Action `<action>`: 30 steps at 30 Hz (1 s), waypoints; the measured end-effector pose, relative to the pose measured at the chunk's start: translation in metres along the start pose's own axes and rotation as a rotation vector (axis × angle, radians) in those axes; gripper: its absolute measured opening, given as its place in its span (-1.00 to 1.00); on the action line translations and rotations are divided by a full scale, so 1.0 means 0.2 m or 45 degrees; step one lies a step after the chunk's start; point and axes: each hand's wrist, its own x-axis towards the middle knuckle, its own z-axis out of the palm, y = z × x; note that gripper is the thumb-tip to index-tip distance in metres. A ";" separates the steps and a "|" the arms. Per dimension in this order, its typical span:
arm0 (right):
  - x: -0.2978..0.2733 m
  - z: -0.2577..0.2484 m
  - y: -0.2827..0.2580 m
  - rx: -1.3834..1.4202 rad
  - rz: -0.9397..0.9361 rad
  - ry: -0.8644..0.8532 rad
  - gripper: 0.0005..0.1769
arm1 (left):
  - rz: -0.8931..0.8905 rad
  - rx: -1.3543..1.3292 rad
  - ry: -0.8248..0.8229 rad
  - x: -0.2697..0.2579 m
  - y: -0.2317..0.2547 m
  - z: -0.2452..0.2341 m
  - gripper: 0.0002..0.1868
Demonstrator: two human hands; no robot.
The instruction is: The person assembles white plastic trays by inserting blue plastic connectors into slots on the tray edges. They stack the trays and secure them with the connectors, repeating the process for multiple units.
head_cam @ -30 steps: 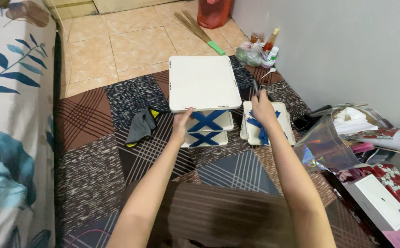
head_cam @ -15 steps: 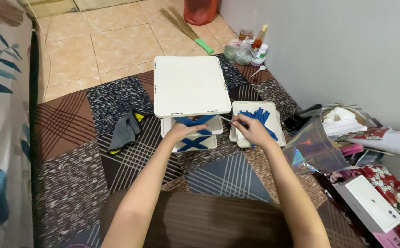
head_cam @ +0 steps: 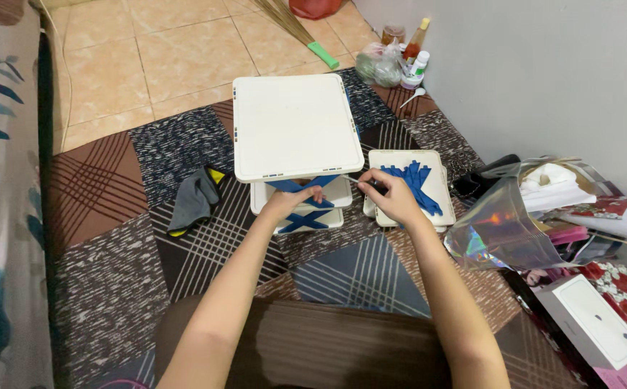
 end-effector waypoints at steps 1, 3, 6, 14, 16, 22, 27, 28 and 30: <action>0.01 0.01 -0.01 0.078 -0.068 -0.001 -0.81 | -0.022 -0.017 -0.001 0.00 0.00 0.00 -0.67; 0.00 0.01 -0.02 0.104 -0.128 0.000 -0.81 | -0.070 -0.053 0.000 0.00 0.00 0.00 -0.67; 0.00 0.00 -0.04 -0.039 -0.098 0.010 -0.81 | -0.081 -0.009 0.003 0.00 0.00 -0.01 -0.63; -0.01 -0.02 -0.09 -0.119 0.106 0.042 -0.80 | -0.115 0.035 0.008 0.00 0.00 -0.01 -0.58; -0.01 0.00 -0.09 -0.073 -0.031 0.038 -0.80 | -0.110 0.028 0.004 0.00 0.01 -0.01 -0.59; 0.02 0.01 -0.05 -0.088 0.025 0.027 -0.78 | -0.134 -0.006 0.007 0.00 0.01 -0.01 -0.62; 0.06 0.00 0.02 -0.003 -0.097 -0.038 -0.77 | -0.084 -0.008 -0.014 0.00 0.00 -0.01 -0.58; 0.08 0.00 0.03 0.014 -0.109 -0.069 -0.77 | -0.084 -0.018 -0.019 0.00 0.00 -0.01 -0.58; 0.10 -0.01 0.03 0.021 -0.087 -0.124 -0.78 | -0.088 -0.036 -0.027 -0.02 0.00 -0.02 -0.59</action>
